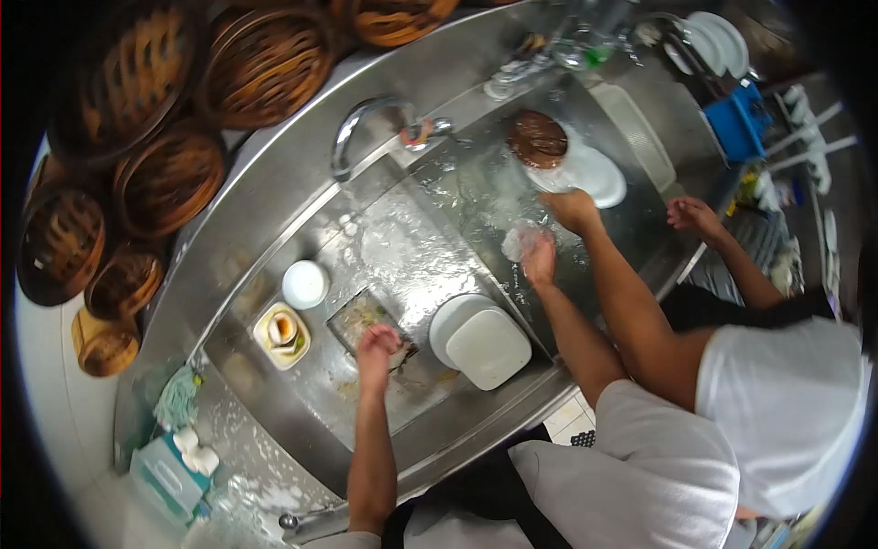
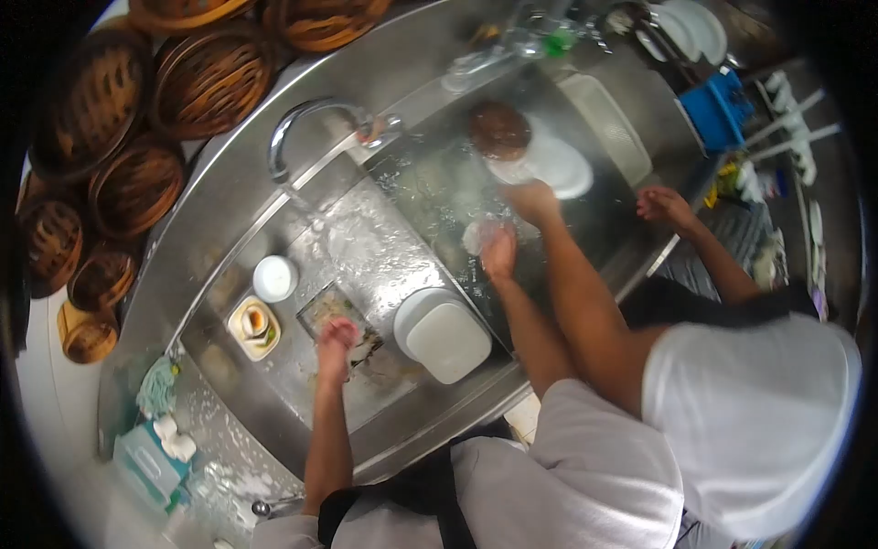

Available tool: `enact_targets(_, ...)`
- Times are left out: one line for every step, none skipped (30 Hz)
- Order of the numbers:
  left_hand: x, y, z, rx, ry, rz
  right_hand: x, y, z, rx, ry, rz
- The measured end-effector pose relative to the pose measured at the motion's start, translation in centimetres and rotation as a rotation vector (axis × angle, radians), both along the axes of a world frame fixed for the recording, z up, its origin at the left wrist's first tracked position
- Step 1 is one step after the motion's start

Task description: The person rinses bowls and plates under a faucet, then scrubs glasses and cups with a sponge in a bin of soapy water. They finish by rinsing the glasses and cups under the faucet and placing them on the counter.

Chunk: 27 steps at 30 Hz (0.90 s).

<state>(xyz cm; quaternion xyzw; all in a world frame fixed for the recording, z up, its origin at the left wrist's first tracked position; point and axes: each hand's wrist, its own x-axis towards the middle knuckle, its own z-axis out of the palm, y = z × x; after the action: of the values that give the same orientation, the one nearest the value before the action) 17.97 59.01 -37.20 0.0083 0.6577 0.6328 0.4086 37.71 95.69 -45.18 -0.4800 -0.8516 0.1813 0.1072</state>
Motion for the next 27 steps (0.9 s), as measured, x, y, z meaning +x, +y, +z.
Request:
enact_targets(1.9, -2.1, 0.6, -0.05, -0.025, -0.022, -1.6, 0.3, -0.5, 0.216, -0.209, 0.095)
enact_targets(3.6, -4.4, -0.1, -0.122, -0.115, 0.012, -2.9, 0.6, -1.5, 0.437, -0.41, 0.198)
enact_targets(4.7, -5.6, 0.6, -0.156, -0.115, 0.063, -4.0, 0.8, -2.6, 0.664, -0.599, 0.311)
enact_targets(5.9, -6.7, 1.8, -0.228, -0.154, 0.067, -4.2, 2.9, -7.0, 0.702, -0.368, 0.233)
enact_targets(6.4, -8.0, 2.8, -0.298, -0.183, 0.079, -4.4, 5.2, -12.2, 0.718, -0.122, 0.146)
enact_targets(6.7, -9.4, 3.1, -0.335, -0.149, 0.02, -5.7, 5.8, -11.5, -0.005, 0.447, -0.187)
enact_targets(6.8, -11.0, 3.5, -0.363, -0.136, 0.076, -7.0, 6.0, -10.9, -0.048, 0.404, -0.35)
enact_targets(6.6, -11.8, 4.0, -0.4, -0.141, 0.08, -8.5, 5.6, -8.7, 0.063, 0.192, -0.375)
enact_targets(6.4, -12.2, 4.4, -0.429, -0.15, 0.071, -9.4, 5.7, -7.9, 0.092, 0.092, -0.367)
enact_targets(5.9, -12.7, 4.8, -0.433, -0.189, 0.131, -10.0, 5.9, -7.1, 0.113, 0.021, -0.359)
enact_targets(5.1, -12.9, 4.8, -0.437, -0.184, 0.15, -10.5, 6.1, -6.7, 0.113, -0.044, -0.34)
enact_targets(4.5, -13.3, 4.9, -0.426, -0.173, 0.209, -10.7, 6.2, -6.4, 0.097, -0.093, -0.329)
enact_targets(3.6, -13.7, 4.5, -0.409, -0.159, 0.263, -10.8, 6.5, -6.2, 0.07, -0.131, -0.308)
enact_targets(2.7, -13.8, 3.9, -0.361, -0.147, 0.305, -11.0, 7.2, -5.8, 0.046, -0.175, -0.28)
enact_targets(1.6, -13.8, 3.1, -0.357, -0.153, 0.315, -10.8, 7.9, -5.3, 0.023, -0.222, -0.245)
enact_targets(0.4, -13.7, 2.2, -0.293, -0.183, 0.347, -11.2, 8.5, -4.8, -0.006, -0.275, -0.215)
enact_targets(-0.5, -13.3, 1.6, -0.221, -0.214, 0.379, -11.4, 8.9, -4.0, -0.034, -0.34, -0.182)
enact_targets(-1.2, -13.0, 1.2, -0.204, -0.223, 0.39, -11.7, 9.3, -3.0, -0.049, -0.406, -0.157)
enact_targets(-2.1, -12.6, 0.9, -0.234, -0.156, 0.313, -12.1, 9.7, -1.9, -0.056, -0.471, -0.141)
enact_targets(-3.3, -12.1, 0.6, -0.26, -0.083, 0.24, -12.5, 9.5, -0.4, -0.044, -0.517, -0.138)
enact_targets(-4.1, -12.5, -1.2, -0.239, -0.087, 0.258, -12.7, 9.1, 1.3, -0.003, -0.525, -0.145)
enact_targets(-4.7, -13.9, -4.1, -0.306, 0.12, 0.335, -12.7, 8.1, 3.1, 0.066, -0.425, -0.156)
enact_targets(-5.7, -14.9, -5.9, -0.372, 0.328, 0.413, -13.0, 6.7, 4.7, 0.148, -0.207, -0.133)
enact_targets(-7.0, -15.5, -5.8, -0.45, 0.432, 0.486, -13.3, 5.3, 6.3, 0.229, -0.002, -0.083)
enact_targets(-8.6, -16.4, -5.5, -0.531, 0.533, 0.553, -14.0, 3.2, 7.7, 0.354, 0.418, -0.018)
enact_targets(-10.7, -17.4, -5.9, -0.595, 0.58, 0.611, -15.9, -0.4, 11.4, 0.202, 0.526, 0.097)
enact_targets(-12.7, -18.1, -6.3, -0.662, 0.625, 0.663, -17.6, -4.2, 14.5, 0.043, 0.625, 0.208)
